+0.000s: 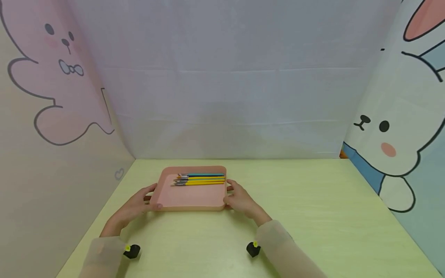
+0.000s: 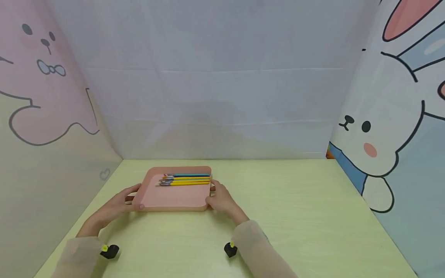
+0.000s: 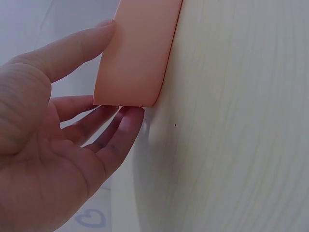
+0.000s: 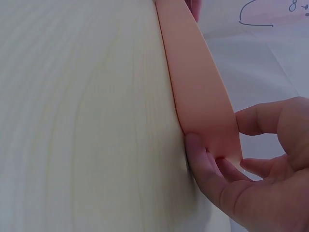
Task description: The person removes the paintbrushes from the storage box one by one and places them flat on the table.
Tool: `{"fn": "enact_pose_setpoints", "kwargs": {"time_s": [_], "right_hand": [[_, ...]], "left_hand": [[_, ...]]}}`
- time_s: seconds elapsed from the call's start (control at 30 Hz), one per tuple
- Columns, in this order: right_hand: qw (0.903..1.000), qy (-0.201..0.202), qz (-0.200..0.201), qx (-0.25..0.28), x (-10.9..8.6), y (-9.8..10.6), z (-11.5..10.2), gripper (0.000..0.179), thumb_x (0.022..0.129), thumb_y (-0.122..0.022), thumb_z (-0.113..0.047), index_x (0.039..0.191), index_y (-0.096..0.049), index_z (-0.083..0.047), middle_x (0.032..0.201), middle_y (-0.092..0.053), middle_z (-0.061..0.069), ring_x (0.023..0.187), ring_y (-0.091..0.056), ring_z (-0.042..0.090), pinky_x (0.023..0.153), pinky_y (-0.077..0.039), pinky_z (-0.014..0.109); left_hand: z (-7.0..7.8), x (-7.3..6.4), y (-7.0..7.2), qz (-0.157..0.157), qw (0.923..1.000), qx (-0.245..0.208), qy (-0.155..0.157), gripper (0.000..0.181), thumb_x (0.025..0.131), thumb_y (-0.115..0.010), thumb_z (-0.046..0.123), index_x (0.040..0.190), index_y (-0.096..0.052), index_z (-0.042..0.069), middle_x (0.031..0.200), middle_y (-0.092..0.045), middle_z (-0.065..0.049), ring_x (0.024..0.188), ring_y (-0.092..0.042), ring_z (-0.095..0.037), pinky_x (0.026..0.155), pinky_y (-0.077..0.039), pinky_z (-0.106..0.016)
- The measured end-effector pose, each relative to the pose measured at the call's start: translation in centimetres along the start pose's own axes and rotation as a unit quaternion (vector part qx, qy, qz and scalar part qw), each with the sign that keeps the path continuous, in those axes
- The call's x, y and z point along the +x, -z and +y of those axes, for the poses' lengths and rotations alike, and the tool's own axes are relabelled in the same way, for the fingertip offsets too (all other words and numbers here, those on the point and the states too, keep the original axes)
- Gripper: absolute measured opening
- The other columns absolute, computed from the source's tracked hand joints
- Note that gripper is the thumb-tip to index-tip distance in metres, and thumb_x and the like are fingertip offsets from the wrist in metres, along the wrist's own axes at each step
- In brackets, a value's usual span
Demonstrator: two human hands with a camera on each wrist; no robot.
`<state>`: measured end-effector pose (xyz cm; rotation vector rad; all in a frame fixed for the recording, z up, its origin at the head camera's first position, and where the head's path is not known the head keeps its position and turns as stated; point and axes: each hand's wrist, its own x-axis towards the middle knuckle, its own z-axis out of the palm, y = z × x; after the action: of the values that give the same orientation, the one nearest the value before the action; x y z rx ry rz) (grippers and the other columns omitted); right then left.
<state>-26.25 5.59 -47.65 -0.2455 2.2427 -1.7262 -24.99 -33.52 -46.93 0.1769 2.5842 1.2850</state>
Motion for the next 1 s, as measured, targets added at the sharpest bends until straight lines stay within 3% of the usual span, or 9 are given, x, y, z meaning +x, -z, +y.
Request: {"fn": "enact_pose_setpoints", "kwargs": {"time_s": [0.43,0.73,1.0], "right_hand": [[0.9999,-0.006,0.004,-0.010,-1.4,1.7,0.4,0.082,0.091,-0.063,0.004,0.165,-0.027,0.002,0.149,-0.048,0.027,0.111,-0.067,0.031,0.085,-0.063,0.043],[0.9998,-0.014,-0.003,-0.015,-2.6,3.1,0.6,0.083,0.091,-0.061,0.003,0.166,-0.026,0.001,0.151,-0.046,0.028,0.111,-0.067,0.031,0.084,-0.063,0.042],[0.9998,-0.014,-0.001,-0.010,-3.7,4.3,0.9,0.081,0.093,-0.060,0.003,0.166,-0.026,0.000,0.151,-0.047,0.028,0.111,-0.068,0.031,0.083,-0.063,0.043]], "left_hand": [[1.2,-0.2,-1.2,-0.012,0.9998,-0.013,-0.005,0.101,0.093,-0.084,0.031,0.169,-0.022,0.007,0.170,-0.026,-0.025,0.147,-0.040,-0.053,0.110,-0.044,-0.066],[2.3,-0.5,-2.6,-0.010,0.9997,-0.017,-0.017,0.097,0.092,-0.086,0.027,0.167,-0.029,0.006,0.165,-0.036,-0.026,0.140,-0.050,-0.049,0.097,-0.055,-0.053],[3.3,-0.6,-4.0,0.007,0.9998,-0.009,-0.015,0.096,0.090,-0.088,0.027,0.165,-0.033,0.003,0.164,-0.038,-0.024,0.136,-0.055,-0.046,0.097,-0.056,-0.050]]}}
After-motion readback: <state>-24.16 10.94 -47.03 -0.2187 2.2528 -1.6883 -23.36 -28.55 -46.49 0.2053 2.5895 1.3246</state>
